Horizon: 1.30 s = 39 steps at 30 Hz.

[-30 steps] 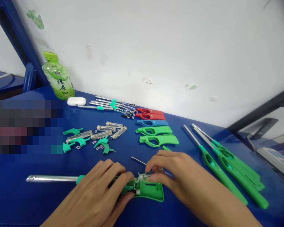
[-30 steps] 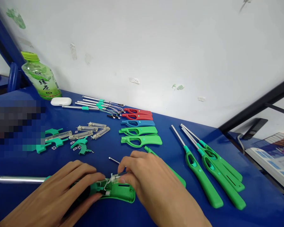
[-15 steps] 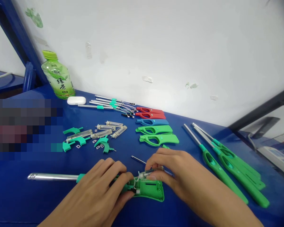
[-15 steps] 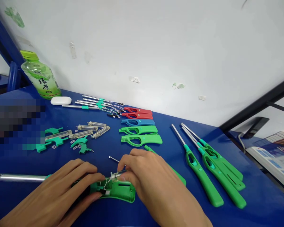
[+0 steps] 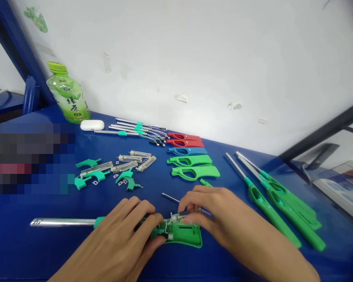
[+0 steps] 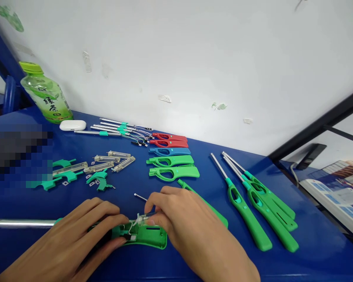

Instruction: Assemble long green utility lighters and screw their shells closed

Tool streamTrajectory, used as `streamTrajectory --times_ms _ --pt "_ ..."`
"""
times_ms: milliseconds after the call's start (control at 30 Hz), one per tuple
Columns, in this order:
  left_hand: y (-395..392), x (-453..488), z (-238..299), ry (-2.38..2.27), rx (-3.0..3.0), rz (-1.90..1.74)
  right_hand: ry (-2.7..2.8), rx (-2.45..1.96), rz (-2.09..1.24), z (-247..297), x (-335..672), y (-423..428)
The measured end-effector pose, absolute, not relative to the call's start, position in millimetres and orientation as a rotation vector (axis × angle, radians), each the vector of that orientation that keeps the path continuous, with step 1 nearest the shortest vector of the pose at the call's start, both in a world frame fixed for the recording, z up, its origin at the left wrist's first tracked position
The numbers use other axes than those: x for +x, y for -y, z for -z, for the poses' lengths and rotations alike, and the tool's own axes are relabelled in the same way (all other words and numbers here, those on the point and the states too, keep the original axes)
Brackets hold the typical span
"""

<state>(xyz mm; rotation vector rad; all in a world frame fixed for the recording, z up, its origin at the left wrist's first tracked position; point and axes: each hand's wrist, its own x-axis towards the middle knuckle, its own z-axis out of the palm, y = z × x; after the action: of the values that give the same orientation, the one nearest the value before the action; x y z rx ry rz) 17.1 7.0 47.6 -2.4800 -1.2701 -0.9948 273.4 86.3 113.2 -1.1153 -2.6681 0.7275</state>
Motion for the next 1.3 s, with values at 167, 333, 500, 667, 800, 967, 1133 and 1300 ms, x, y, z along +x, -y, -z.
streamTrajectory --times_ms 167,333,500,667,800,967,1133,1300 --pt "-8 16 -43 1.233 -2.489 0.954 2.656 -1.047 -0.516 -100 274 -68" --pt "-10 13 -43 1.209 -2.456 0.929 2.504 -0.912 -0.336 -69 280 -51" --pt "-8 13 -35 1.200 -2.478 0.847 2.442 -0.863 -0.303 -48 284 -49" --pt "-3 24 -16 1.315 -2.408 1.028 2.452 -0.817 -0.293 -50 285 -51" --pt "-1 27 -13 1.416 -2.443 1.052 2.393 -0.882 -0.303 -53 280 -50" --pt "-4 24 -14 1.320 -2.422 1.062 2.445 -0.867 -0.331 -53 281 -53" --pt "-5 24 -13 1.338 -2.429 1.031 2.511 -0.883 -0.309 -56 282 -54" --pt "1 24 -23 1.428 -2.459 0.943 2.535 -0.863 -0.255 -56 281 -53"
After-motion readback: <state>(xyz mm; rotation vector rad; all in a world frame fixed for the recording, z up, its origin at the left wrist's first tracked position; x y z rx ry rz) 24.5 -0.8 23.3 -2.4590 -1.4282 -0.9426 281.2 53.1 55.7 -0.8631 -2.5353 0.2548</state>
